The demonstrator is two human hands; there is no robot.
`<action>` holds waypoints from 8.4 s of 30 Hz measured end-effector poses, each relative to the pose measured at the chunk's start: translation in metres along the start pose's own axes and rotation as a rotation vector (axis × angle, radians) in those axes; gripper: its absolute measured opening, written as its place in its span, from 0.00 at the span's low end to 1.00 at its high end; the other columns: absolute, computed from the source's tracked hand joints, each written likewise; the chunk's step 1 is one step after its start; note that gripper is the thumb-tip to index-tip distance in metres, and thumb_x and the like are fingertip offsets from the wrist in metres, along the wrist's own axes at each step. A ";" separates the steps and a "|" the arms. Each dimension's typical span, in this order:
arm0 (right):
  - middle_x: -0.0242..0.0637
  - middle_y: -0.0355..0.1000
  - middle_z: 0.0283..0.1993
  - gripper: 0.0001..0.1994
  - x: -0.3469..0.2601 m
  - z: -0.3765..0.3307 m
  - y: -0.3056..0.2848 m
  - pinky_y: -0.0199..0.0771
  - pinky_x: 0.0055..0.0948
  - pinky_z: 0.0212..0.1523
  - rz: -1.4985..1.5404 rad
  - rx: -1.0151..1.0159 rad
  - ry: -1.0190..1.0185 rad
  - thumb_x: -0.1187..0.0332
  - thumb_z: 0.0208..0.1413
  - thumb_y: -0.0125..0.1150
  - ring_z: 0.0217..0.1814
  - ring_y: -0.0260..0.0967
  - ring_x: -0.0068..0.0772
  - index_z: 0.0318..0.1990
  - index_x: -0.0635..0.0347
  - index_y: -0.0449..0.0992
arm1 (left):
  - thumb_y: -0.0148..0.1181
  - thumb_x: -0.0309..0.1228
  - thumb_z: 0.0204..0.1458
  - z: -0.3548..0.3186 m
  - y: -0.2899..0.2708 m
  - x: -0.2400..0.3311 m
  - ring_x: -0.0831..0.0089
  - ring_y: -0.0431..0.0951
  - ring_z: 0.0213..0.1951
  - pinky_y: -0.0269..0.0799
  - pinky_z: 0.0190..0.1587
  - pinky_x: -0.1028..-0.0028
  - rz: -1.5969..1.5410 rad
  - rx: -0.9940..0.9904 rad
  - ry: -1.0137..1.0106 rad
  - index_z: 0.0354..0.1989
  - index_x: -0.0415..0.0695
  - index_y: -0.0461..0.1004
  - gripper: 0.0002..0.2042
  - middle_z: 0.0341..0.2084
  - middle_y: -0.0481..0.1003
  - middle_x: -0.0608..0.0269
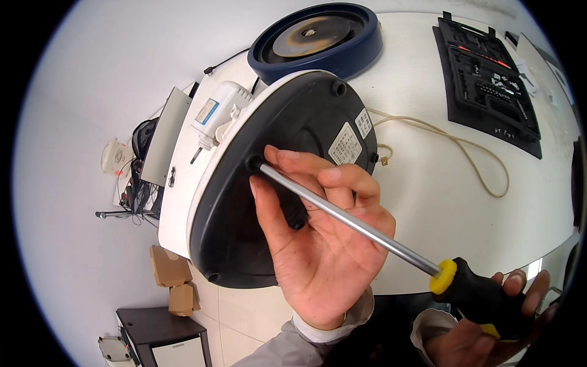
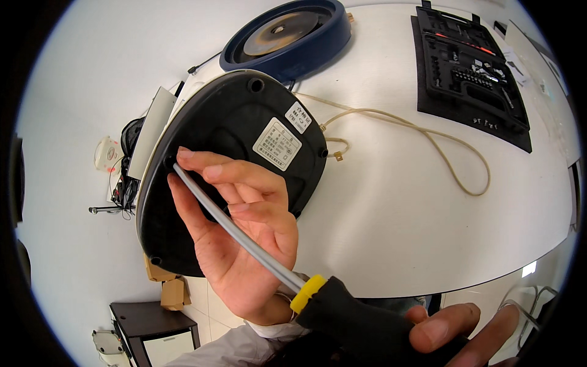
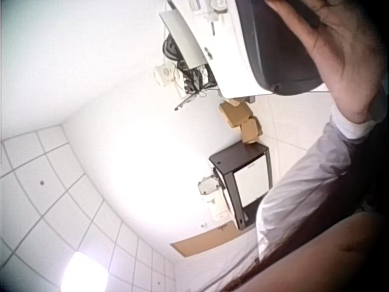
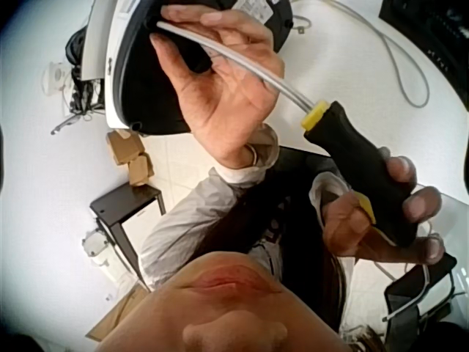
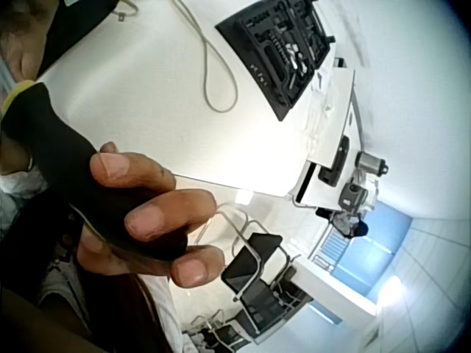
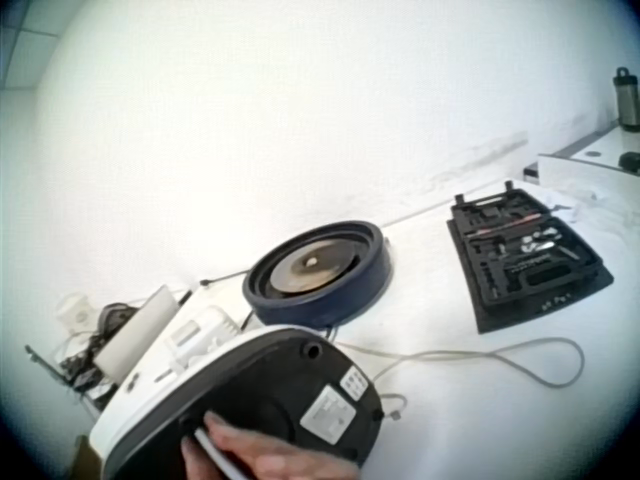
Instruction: The person uses a screwdriver to remove screws from the base of a white appliance, then flips it over to continue unscrewing the bottom panel. The appliance is handled and rotated to access different screw locations.
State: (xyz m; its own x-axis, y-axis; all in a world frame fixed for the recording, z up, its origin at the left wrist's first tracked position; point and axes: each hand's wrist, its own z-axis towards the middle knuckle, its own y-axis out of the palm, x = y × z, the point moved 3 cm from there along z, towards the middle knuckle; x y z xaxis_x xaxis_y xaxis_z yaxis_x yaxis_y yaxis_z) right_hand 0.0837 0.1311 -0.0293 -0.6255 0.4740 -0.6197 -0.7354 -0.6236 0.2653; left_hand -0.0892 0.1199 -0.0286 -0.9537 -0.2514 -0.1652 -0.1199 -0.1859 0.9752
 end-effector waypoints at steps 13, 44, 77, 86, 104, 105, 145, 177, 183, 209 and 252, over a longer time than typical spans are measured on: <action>0.34 0.52 0.51 0.29 0.001 -0.001 -0.002 0.57 0.44 0.58 0.060 -0.003 0.018 0.84 0.43 0.46 0.61 0.50 0.42 0.52 0.41 0.53 | 0.55 0.40 0.48 0.000 0.000 0.000 0.89 0.64 0.42 0.58 0.40 0.80 -0.004 -0.002 0.005 0.37 0.58 0.75 0.08 0.36 0.72 0.88; 0.50 0.68 0.39 0.25 -0.006 -0.004 -0.044 0.72 0.30 0.37 -0.238 0.056 -0.237 0.73 0.38 0.65 0.39 0.69 0.35 0.46 0.58 0.61 | 0.57 0.37 0.47 0.000 0.003 -0.004 0.91 0.64 0.40 0.58 0.38 0.82 -0.021 0.043 -0.008 0.35 0.58 0.76 0.07 0.34 0.73 0.89; 0.41 0.57 0.47 0.19 -0.039 -0.045 -0.133 0.74 0.28 0.44 0.127 0.601 -0.020 0.62 0.56 0.48 0.49 0.56 0.33 0.51 0.60 0.56 | 0.57 0.28 0.48 -0.023 -0.056 -0.045 0.75 0.69 0.32 0.62 0.35 0.78 1.158 0.052 0.083 0.31 0.39 0.69 0.06 0.29 0.72 0.58; 0.49 0.61 0.47 0.19 -0.040 -0.062 -0.177 0.77 0.27 0.42 0.127 0.909 -0.075 0.62 0.56 0.48 0.45 0.66 0.40 0.50 0.65 0.60 | 0.57 0.28 0.47 -0.003 -0.042 -0.040 0.73 0.72 0.32 0.64 0.33 0.80 1.325 0.052 0.434 0.32 0.38 0.71 0.07 0.28 0.73 0.58; 0.43 0.61 0.46 0.20 -0.019 -0.089 -0.210 0.67 0.28 0.53 -0.048 1.146 0.054 0.58 0.58 0.44 0.49 0.63 0.34 0.52 0.62 0.57 | 0.57 0.22 0.43 0.150 -0.090 -0.072 0.70 0.74 0.23 0.69 0.31 0.76 2.446 -0.323 0.338 0.31 0.38 0.76 0.06 0.21 0.75 0.57; 0.42 0.61 0.46 0.21 -0.019 -0.089 -0.212 0.67 0.28 0.53 -0.046 1.123 0.061 0.57 0.58 0.44 0.49 0.63 0.33 0.52 0.62 0.57 | 0.57 0.22 0.43 0.155 -0.094 -0.072 0.71 0.74 0.23 0.69 0.30 0.77 2.414 -0.295 0.326 0.31 0.38 0.76 0.06 0.22 0.76 0.57; 0.39 0.58 0.47 0.22 -0.009 -0.093 -0.220 0.65 0.29 0.55 -0.239 1.101 0.108 0.55 0.58 0.43 0.51 0.60 0.30 0.53 0.60 0.56 | 0.62 0.27 0.37 0.162 -0.118 -0.071 0.66 0.71 0.27 0.65 0.30 0.73 2.540 -0.247 0.626 0.23 0.44 0.77 0.03 0.23 0.74 0.63; 0.41 0.59 0.49 0.22 -0.008 -0.092 -0.219 0.63 0.30 0.56 -0.257 1.131 0.116 0.55 0.59 0.41 0.54 0.59 0.30 0.54 0.61 0.55 | 0.56 0.24 0.42 0.162 -0.109 -0.077 0.64 0.73 0.26 0.66 0.30 0.73 2.784 -0.415 0.405 0.26 0.41 0.75 0.03 0.26 0.72 0.63; 0.41 0.59 0.49 0.22 -0.007 -0.093 -0.220 0.63 0.30 0.56 -0.241 1.124 0.112 0.55 0.59 0.41 0.54 0.59 0.30 0.54 0.61 0.56 | 0.56 0.24 0.43 0.161 -0.110 -0.076 0.63 0.72 0.25 0.66 0.29 0.73 2.789 -0.473 0.402 0.25 0.41 0.74 0.02 0.26 0.72 0.64; 0.39 0.50 0.61 0.21 -0.005 -0.062 -0.152 0.62 0.22 0.58 0.031 1.047 0.167 0.58 0.60 0.37 0.58 0.56 0.31 0.56 0.61 0.54 | 0.55 0.16 0.37 -0.017 0.029 -0.057 0.63 0.73 0.28 0.68 0.33 0.72 2.637 -0.443 1.166 0.31 0.37 0.73 0.10 0.25 0.73 0.58; 0.45 0.47 0.60 0.19 0.056 -0.037 -0.023 0.66 0.36 0.55 -0.044 0.623 0.176 0.64 0.59 0.41 0.59 0.54 0.39 0.56 0.54 0.49 | 0.54 0.25 0.40 -0.036 0.046 0.019 0.55 0.67 0.48 0.58 0.51 0.62 3.100 0.368 1.528 0.46 0.34 0.67 0.21 0.43 0.70 0.51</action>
State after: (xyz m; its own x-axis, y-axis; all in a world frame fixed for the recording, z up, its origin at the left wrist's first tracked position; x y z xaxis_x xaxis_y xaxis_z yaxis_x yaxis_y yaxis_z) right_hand 0.0757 0.1488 -0.0974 -0.5779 0.3487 -0.7378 -0.8061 -0.1028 0.5828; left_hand -0.1026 0.0723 0.0082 0.8141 0.5807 0.0040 -0.4974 0.7010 -0.5111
